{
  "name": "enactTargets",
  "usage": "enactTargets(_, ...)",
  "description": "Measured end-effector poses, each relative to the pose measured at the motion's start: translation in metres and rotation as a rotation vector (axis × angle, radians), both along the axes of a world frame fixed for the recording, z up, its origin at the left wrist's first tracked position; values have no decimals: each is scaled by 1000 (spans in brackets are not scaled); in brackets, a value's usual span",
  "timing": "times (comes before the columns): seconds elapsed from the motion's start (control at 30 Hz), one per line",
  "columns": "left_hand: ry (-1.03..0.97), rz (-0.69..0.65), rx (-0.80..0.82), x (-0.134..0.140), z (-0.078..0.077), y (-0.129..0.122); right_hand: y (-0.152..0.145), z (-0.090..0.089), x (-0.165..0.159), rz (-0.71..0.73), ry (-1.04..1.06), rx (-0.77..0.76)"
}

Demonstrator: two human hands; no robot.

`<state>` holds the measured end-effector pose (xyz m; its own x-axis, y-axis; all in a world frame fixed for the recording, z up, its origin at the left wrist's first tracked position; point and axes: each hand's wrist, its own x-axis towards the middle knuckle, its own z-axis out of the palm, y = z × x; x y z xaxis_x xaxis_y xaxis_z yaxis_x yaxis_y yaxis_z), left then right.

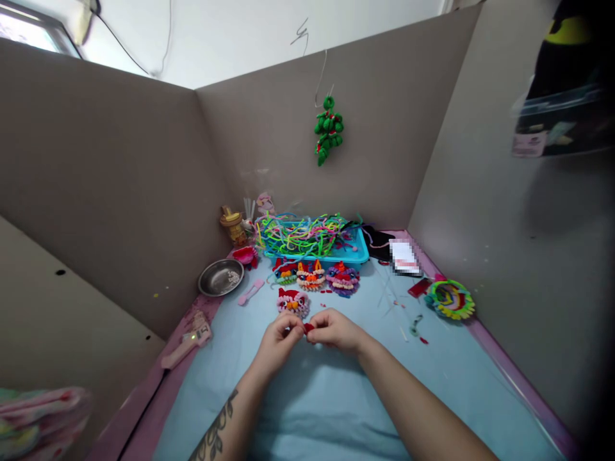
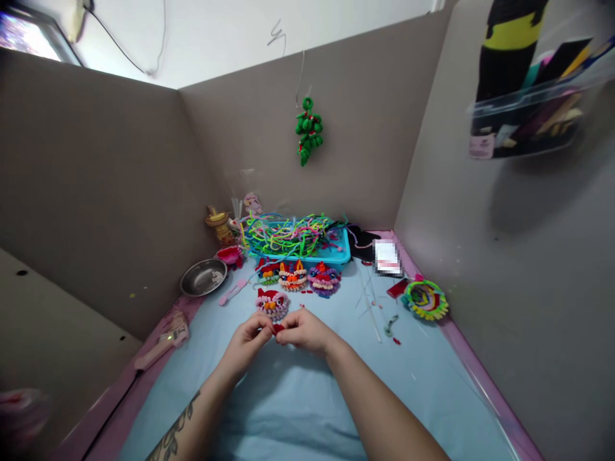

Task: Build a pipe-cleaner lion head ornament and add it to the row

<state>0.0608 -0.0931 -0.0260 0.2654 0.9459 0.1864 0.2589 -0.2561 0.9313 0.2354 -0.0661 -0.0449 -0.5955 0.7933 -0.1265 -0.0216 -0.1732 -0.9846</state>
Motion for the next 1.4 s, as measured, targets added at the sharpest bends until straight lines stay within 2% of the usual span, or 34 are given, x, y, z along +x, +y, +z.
enactTargets(0.27,-25,26,-133,4,3,-1,0,-3,1,46,-10,7)
enactTargets(0.4,-107,73,-176,4,-1,0,0,-2,1,24,-3,18)
enactTargets(0.6,-147,72,-134,4,-12,4,0,-2,-1,14,7,-7)
enactTargets(0.83,-104,-18,11,4,-14,5,-1,-2,0,30,-1,-28)
enactTargets(1.07,-57,-24,4,2,-15,7,-3,1,0,54,-25,-36)
enactTargets(1.27,-60,-22,-58,-2,-11,9,-2,-4,-2,6,-19,-62)
enactTargets(1.4,-14,74,-48,-14,-5,4,-1,-3,-4,-51,-19,-58)
